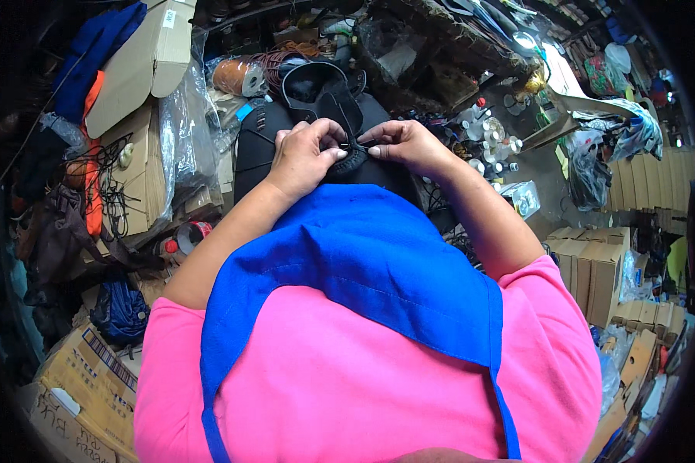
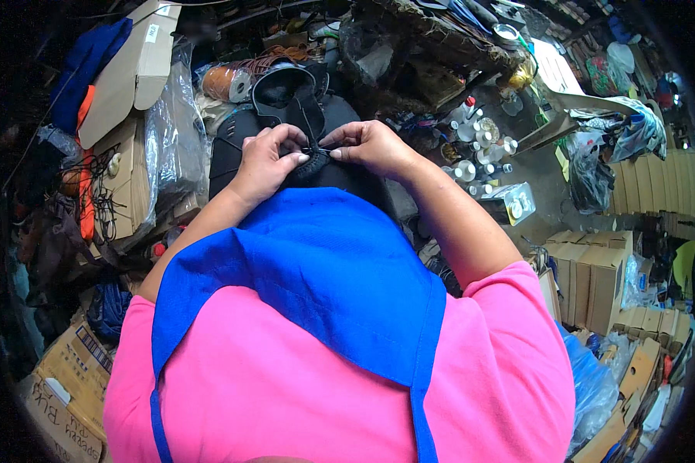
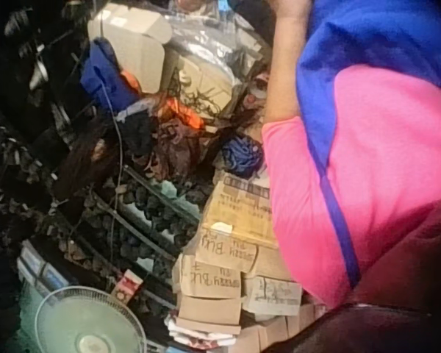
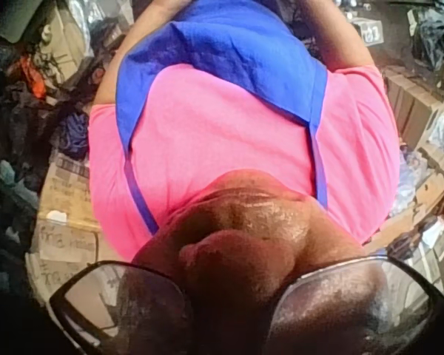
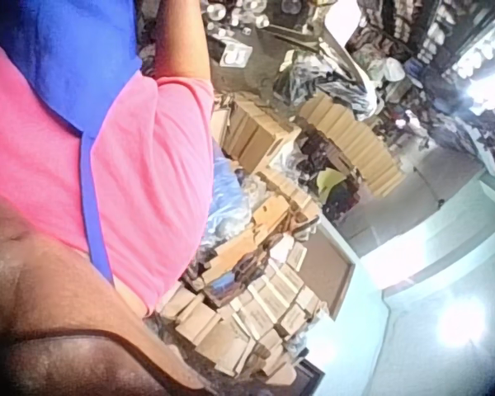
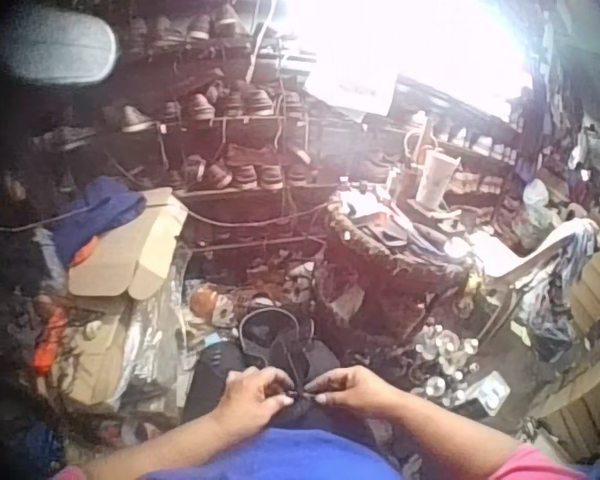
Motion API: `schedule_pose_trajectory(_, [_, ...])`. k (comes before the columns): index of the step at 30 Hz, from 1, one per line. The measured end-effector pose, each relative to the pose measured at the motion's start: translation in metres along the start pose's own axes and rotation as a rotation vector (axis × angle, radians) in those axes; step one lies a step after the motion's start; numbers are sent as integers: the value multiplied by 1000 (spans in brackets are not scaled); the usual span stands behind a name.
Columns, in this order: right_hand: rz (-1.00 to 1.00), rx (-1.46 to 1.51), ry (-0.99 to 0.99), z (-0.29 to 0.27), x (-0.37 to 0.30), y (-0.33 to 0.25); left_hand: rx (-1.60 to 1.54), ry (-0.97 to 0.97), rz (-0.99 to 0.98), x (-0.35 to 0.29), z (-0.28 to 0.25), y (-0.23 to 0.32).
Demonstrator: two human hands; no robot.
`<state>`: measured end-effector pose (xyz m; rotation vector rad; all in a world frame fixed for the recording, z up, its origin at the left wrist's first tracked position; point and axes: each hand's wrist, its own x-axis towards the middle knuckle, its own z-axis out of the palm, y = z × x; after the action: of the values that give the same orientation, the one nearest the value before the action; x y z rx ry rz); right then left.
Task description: The recorder uses a lacing tool to lace up a black shoe.
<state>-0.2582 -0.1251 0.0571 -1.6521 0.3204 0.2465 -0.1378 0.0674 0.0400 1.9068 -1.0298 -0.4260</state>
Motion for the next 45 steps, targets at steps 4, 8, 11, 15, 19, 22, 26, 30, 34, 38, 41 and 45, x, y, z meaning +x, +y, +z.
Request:
schedule_pose_trajectory(4, [-42,32,8,-1,5,1,48,-37,-21,7,6,1])
schedule_pose_trajectory(8, [14,-232,43,-6,10,-7,52,-114,-27,13,6,8])
schedule_pose_trajectory(11, [-60,-279,52,-13,9,-2,73,-112,43,18,4,4])
schedule_pose_trajectory(15, [0,-72,72,-37,-1,8,137,-78,84,15,-6,-5])
schedule_pose_trajectory(19, [-29,-27,68,-33,-2,11,267,-103,112,17,-8,6])
schedule_pose_trajectory(22, [-202,-409,185,-33,-5,29,329,-244,37,27,-4,13])
schedule_pose_trajectory(26, [95,-50,107,-50,-21,51,438,-352,25,37,5,14])
schedule_pose_trajectory(30, [-7,-143,181,-31,-38,22,413,-383,30,42,4,12])
schedule_pose_trajectory(34, [-47,-235,191,-31,-40,23,453,-407,114,41,3,5])
schedule_pose_trajectory(38, [-155,-353,238,-50,-34,-3,470,-417,102,35,-1,5])
schedule_pose_trajectory(41, [-137,-773,429,-72,-11,6,516,-395,185,38,3,9])
schedule_pose_trajectory(45, [-202,-841,460,-62,-4,-13,481,-321,229,39,7,1])
